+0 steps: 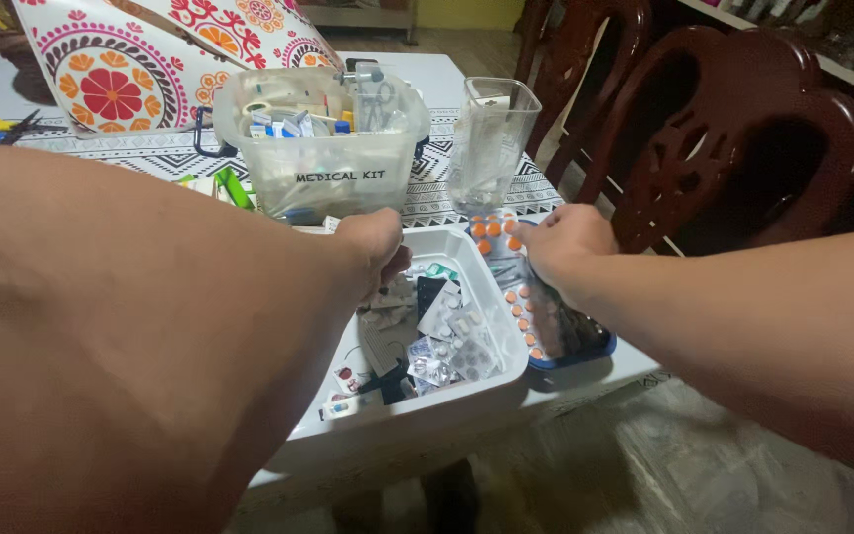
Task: The person opens several medicine boxes, removes blister packs and leaflets, and places them into separate trays on a table. The person handles multiple boxes and blister packs one at a time, sorting them into a black tray and a white tray.
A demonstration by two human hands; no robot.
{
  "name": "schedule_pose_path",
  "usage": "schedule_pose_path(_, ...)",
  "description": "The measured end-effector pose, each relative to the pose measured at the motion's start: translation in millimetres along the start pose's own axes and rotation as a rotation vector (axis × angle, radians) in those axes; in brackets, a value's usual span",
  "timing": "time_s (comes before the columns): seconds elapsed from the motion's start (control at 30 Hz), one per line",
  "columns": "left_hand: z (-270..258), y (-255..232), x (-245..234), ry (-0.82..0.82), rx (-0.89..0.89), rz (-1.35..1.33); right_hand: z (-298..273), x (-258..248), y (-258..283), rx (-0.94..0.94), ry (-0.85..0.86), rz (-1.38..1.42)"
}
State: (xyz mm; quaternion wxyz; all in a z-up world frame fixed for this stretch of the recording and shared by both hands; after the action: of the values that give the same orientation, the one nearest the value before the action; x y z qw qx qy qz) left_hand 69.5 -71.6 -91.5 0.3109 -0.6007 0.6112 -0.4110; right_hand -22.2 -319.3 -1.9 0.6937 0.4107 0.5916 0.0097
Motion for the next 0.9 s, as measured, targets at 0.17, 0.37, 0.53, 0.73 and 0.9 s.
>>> schedule_pose_path(0.17, -3.2, -3.0, -12.5, -0.015, -0.040, -0.011, 19.0, 16.8, 5.3, -0.017, 0.092, 0.177)
schedule_pose_path(0.37, 3.7, -3.8, -59.4, -0.210, -0.015, -0.005, 38.1, 51.5, 37.4, -0.365, 0.390, 0.141)
schedule_pose_path(0.53, -6.1, -13.8, -80.0, -0.270, -0.014, 0.207, 24.2, 114.3, 75.8, -0.778, 0.789, -0.215)
schedule_pose_path(0.73, -6.7, 0.0, -92.1, -0.196, -0.092, 0.272, 22.8, 159.2, 69.1, -0.808, 0.897, -0.485)
schedule_pose_path(0.9, -3.0, 21.2, -93.3, -0.165, -0.154, 0.228, 26.9, 165.8, 96.0, -0.822, 1.113, -0.552)
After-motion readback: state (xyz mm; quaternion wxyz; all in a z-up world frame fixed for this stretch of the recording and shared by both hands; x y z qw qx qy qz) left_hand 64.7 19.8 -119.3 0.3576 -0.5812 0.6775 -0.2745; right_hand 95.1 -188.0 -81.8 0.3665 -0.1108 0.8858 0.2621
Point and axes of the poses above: each hand's wrist, its own z-axis towards the middle knuckle, its own x-axis out of the palm, y = z × x, the point moved 7 cm from there along z, towards the middle knuckle, and after that the axes turned 9 degrees about y, right-handed, at the moved point
